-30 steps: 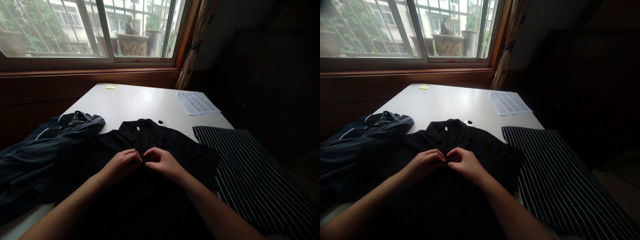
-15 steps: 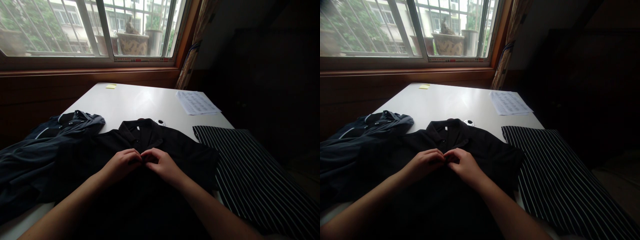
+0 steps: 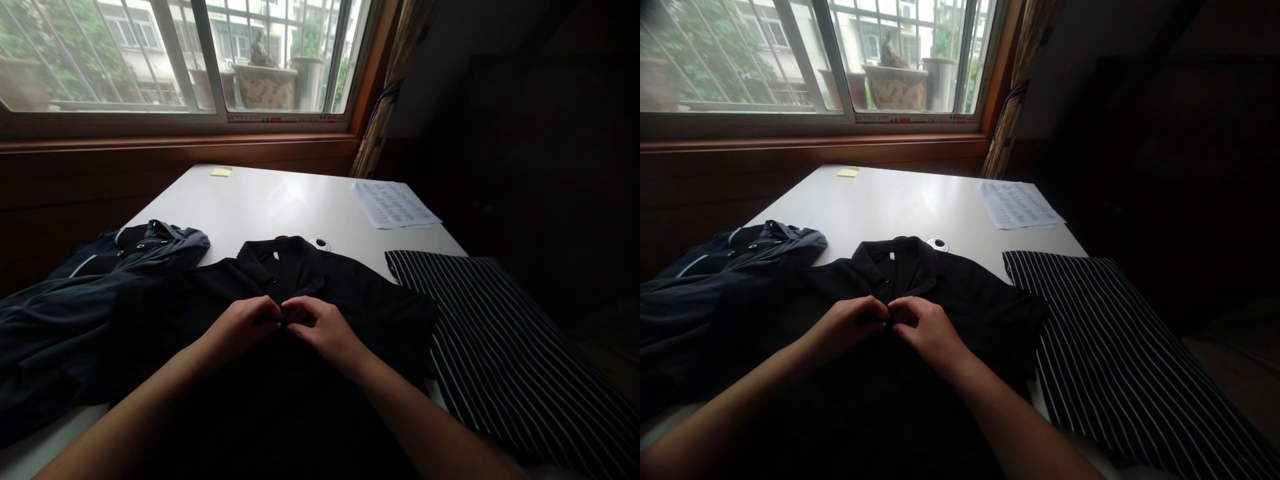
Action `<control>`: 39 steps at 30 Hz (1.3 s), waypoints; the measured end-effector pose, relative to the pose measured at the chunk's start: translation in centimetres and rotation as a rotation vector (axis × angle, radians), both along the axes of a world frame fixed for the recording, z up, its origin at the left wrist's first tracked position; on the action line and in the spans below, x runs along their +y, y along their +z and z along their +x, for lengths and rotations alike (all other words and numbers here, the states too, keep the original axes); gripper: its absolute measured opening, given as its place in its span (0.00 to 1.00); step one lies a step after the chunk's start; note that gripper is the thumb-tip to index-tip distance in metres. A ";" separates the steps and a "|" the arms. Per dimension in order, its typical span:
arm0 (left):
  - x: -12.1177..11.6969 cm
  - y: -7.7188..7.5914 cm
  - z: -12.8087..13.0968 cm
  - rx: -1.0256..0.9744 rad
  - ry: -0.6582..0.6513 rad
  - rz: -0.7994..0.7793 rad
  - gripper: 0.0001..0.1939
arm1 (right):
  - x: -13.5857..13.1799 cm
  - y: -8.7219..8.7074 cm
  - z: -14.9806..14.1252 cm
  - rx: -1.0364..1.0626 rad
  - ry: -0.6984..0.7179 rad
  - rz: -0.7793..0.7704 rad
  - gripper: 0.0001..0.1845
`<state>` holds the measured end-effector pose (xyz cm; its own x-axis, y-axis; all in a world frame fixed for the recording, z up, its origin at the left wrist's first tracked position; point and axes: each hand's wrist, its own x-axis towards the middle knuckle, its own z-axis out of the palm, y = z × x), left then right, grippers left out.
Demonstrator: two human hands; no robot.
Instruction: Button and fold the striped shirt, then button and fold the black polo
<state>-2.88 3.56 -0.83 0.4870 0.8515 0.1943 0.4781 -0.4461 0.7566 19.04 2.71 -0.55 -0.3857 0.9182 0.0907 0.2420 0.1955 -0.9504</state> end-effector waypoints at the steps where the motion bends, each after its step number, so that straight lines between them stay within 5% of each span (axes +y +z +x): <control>1: 0.0 0.0 0.0 -0.003 -0.002 0.003 0.05 | 0.0 0.0 0.0 0.002 -0.001 0.000 0.21; 19: 0.3 0.7 -0.3 -0.037 -0.037 -0.009 0.03 | -0.6 -0.3 -0.4 -0.017 -0.061 0.009 0.26; 27: -0.3 1.3 0.1 -0.123 0.005 -0.269 0.10 | -0.8 -0.3 -0.5 -0.014 -0.060 0.045 0.26; 39: -0.7 1.1 1.3 -0.111 0.016 -0.085 0.08 | -0.9 -0.2 -0.6 0.042 -0.027 0.003 0.26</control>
